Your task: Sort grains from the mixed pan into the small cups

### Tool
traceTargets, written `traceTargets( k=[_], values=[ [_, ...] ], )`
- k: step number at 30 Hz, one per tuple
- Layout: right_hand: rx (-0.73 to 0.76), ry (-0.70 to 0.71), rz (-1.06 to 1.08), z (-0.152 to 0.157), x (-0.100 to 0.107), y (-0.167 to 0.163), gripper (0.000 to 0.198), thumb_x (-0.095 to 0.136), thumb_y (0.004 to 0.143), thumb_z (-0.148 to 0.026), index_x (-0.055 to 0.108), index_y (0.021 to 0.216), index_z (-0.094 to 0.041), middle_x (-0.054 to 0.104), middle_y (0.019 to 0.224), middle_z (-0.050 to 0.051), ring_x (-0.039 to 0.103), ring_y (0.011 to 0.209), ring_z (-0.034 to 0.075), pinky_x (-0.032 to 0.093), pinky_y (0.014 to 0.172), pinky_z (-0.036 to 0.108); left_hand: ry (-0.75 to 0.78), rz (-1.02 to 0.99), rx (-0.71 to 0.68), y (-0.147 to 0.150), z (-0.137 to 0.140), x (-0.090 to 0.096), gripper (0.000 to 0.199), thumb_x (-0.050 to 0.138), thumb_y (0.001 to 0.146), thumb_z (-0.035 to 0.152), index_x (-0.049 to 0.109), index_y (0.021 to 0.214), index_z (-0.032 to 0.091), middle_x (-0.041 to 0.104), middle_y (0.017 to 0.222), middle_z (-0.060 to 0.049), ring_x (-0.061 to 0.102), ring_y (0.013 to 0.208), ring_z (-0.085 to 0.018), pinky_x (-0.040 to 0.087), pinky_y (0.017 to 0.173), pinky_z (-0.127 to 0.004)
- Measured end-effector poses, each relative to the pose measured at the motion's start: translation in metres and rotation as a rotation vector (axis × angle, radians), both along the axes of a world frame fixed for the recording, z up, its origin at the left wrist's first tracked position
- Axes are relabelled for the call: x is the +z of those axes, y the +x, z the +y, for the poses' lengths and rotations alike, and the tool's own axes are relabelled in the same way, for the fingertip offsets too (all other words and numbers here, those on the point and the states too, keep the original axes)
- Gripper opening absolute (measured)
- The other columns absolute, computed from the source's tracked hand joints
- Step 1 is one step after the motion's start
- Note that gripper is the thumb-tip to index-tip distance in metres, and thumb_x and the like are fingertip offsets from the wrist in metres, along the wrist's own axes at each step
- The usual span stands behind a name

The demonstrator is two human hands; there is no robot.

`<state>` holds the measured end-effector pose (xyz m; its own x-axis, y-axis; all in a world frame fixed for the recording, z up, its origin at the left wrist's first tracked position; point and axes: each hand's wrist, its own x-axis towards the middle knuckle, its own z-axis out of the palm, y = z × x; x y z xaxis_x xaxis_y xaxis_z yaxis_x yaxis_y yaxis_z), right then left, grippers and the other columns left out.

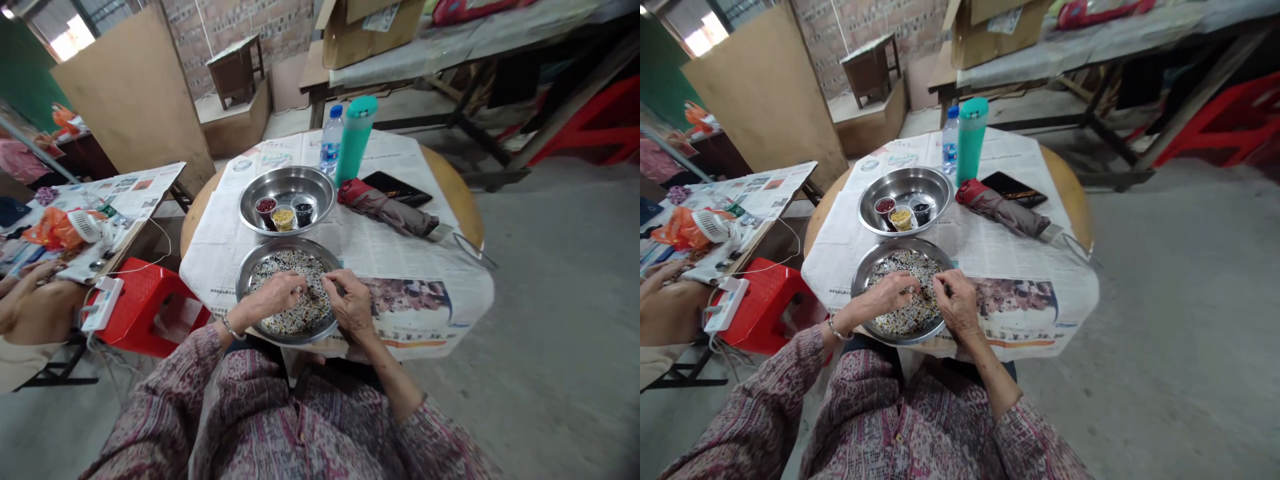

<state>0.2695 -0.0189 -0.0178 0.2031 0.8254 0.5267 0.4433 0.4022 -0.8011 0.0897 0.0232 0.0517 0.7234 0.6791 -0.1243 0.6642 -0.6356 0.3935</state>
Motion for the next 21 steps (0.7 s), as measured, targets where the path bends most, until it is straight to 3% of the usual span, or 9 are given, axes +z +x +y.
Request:
traceTargets(
  k=[5,8,12,15,18,21],
  values=[
    [0.010,0.005,0.011,0.000,-0.001,0.000,0.017,0.055,0.090,-0.026,0.065,0.076,-0.022,0.065,0.075,0.002,0.060,0.078,0.020,0.046,0.074,0.034,-0.075,0.030,-0.145,-0.028,-0.035,0.014,0.012,0.060,0.091,0.020,0.069,0.098,0.022,0.067,0.098,-0.002,0.064,0.091,-0.017,0.049,0.088,-0.028],
    [0.012,0.006,0.003,0.001,-0.002,-0.001,0.017,0.056,0.090,-0.027,0.065,0.076,-0.022,0.065,0.074,0.002,0.059,0.076,0.019,0.046,0.073,0.034,-0.092,0.063,-0.182,-0.036,-0.044,0.014,0.015,0.055,0.095,0.022,0.070,0.099,0.023,0.068,0.099,-0.002,0.064,0.094,-0.016,0.049,0.089,-0.026],
    [0.003,0.007,-0.009,0.001,-0.002,-0.001,0.017,0.056,0.089,-0.026,0.066,0.076,-0.022,0.065,0.073,0.002,0.058,0.075,0.019,0.045,0.072,0.034,-0.002,0.056,-0.089,-0.033,-0.032,0.005,0.024,0.046,0.098,0.018,0.069,0.105,0.024,0.066,0.107,-0.003,0.063,0.101,-0.016,0.050,0.093,-0.028],
    [0.003,0.012,-0.007,0.001,-0.002,-0.001,0.017,0.057,0.089,-0.027,0.066,0.076,-0.022,0.065,0.073,0.002,0.058,0.074,0.019,0.046,0.072,0.034,0.105,0.055,0.083,-0.030,-0.015,-0.001,0.029,0.043,0.097,0.016,0.064,0.117,0.022,0.061,0.123,-0.007,0.060,0.109,-0.019,0.050,0.096,-0.034],
    [0.001,0.006,0.001,0.001,-0.002,-0.001,0.016,0.057,0.089,-0.028,0.066,0.077,-0.022,0.066,0.074,0.002,0.059,0.075,0.019,0.047,0.073,0.034,0.208,0.077,0.211,-0.028,-0.003,-0.003,0.043,0.061,0.091,0.027,0.054,0.133,0.022,0.050,0.139,-0.010,0.052,0.121,-0.027,0.048,0.102,-0.042],
    [-0.001,-0.001,0.010,0.001,-0.001,-0.001,0.016,0.057,0.089,-0.028,0.067,0.077,-0.023,0.067,0.075,0.002,0.060,0.075,0.020,0.048,0.074,0.035,0.193,0.095,0.116,-0.021,0.004,-0.002,0.066,0.076,0.078,0.034,0.049,0.138,0.025,0.045,0.142,-0.011,0.047,0.126,-0.032,0.046,0.104,-0.048]
  ],
)
